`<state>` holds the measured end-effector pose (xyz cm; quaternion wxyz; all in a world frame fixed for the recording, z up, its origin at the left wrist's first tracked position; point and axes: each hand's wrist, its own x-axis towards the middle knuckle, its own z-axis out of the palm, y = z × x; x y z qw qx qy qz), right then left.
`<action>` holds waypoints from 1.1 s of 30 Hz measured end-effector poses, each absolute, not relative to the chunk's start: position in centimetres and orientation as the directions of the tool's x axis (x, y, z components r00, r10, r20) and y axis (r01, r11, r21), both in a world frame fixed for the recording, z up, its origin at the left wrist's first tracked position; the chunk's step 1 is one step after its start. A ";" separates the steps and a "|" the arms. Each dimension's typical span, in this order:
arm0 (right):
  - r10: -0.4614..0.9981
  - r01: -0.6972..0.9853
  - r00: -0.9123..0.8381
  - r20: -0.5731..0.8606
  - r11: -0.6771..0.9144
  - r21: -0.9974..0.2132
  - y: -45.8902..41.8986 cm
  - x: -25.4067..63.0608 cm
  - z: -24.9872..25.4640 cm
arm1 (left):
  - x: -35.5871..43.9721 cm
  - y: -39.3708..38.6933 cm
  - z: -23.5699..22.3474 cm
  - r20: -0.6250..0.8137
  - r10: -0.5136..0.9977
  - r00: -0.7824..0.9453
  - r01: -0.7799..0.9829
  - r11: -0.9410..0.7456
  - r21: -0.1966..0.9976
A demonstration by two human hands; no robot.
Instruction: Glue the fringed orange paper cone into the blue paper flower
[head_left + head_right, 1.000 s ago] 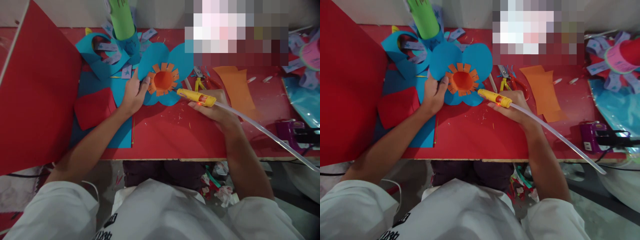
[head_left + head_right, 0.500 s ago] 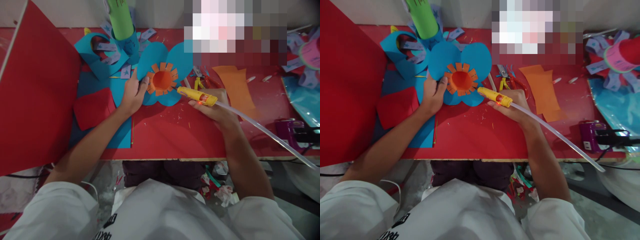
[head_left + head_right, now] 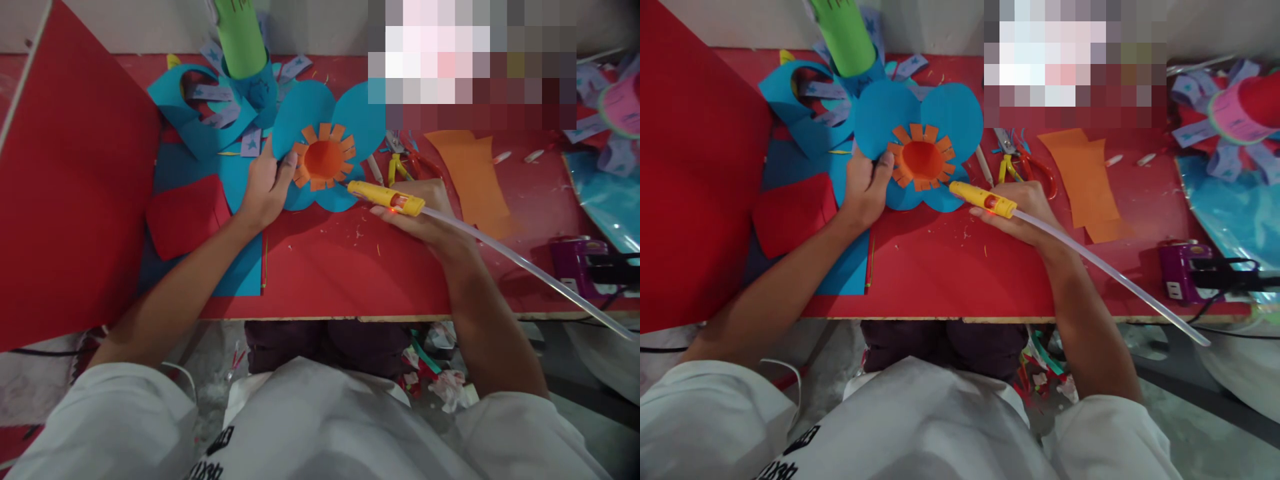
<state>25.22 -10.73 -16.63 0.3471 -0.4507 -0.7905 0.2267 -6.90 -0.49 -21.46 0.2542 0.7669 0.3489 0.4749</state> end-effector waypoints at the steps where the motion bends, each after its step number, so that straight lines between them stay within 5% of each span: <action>1: 0.862 0.551 -0.360 0.357 0.505 -0.664 -10.7 25.2 -16.6 | -6.8 -0.5 -21.4 0.566 0.771 0.292 0.310 -0.636 0.707; 20: 0.937 0.627 -0.227 0.267 0.350 -0.696 -11.7 25.4 -16.2 | -6.4 -0.9 -21.0 0.540 0.801 0.257 0.331 -0.598 0.730; 33: 0.910 0.589 -0.281 0.306 0.415 -0.693 -11.0 25.3 -17.1 | -6.2 -1.4 -20.1 0.579 0.774 0.256 0.377 -0.631 0.678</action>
